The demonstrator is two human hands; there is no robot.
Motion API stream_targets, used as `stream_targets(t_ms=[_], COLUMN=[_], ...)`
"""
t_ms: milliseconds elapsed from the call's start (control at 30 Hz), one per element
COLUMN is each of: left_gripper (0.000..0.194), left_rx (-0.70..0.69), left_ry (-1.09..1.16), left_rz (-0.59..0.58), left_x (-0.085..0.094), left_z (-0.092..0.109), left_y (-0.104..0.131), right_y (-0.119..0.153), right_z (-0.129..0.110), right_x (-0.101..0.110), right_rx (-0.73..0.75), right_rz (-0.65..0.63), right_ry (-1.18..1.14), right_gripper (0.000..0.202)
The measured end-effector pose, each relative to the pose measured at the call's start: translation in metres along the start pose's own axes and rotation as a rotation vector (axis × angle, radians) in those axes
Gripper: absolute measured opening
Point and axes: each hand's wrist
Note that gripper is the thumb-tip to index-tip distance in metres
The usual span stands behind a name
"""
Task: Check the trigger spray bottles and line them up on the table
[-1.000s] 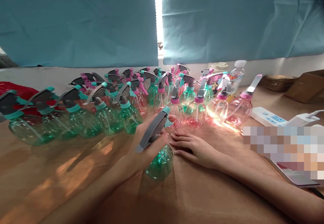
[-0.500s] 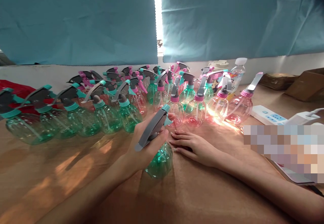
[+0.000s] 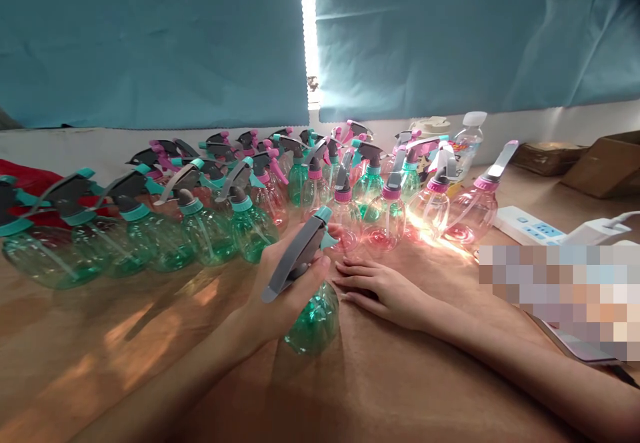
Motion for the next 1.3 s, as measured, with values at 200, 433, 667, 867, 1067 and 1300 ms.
stream_targets(t_ms=[200,433,667,867,1067,1300], left_gripper=[0.012,0.008,0.008,0.020,0.016,0.005], left_rx=[0.032,0.052,0.032,0.057,0.106,0.082], left_ry=[-0.004,0.024,0.006,-0.016,-0.077,-0.116], left_rz=[0.018,0.101,0.102,0.087,0.109,0.115], left_x=[-0.001,-0.006,-0.005,-0.005,-0.005,-0.003], left_z=[-0.001,0.005,0.001,0.009,0.012,0.006], left_y=[0.000,0.005,0.002,0.002,0.003,-0.001], right_y=[0.000,0.001,0.000,0.001,0.001,0.000], right_z=[0.000,-0.001,-0.001,-0.001,-0.001,-0.001], right_x=[-0.001,0.000,0.001,0.001,0.001,0.001], right_rx=[-0.004,-0.006,-0.004,-0.002,-0.001,-0.001], right_rz=[-0.005,0.011,0.001,0.012,0.010,0.015], right_ry=[0.003,-0.003,0.015,0.004,0.003,-0.012], right_gripper=[0.035,0.035,0.034,0.035,0.034,0.034])
Point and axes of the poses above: each hand's wrist, its own y-axis away from the middle knuckle, its own x-axis out of the back of the hand, z = x × y, and after that the axes turned 6 degrees about -z, right-handed
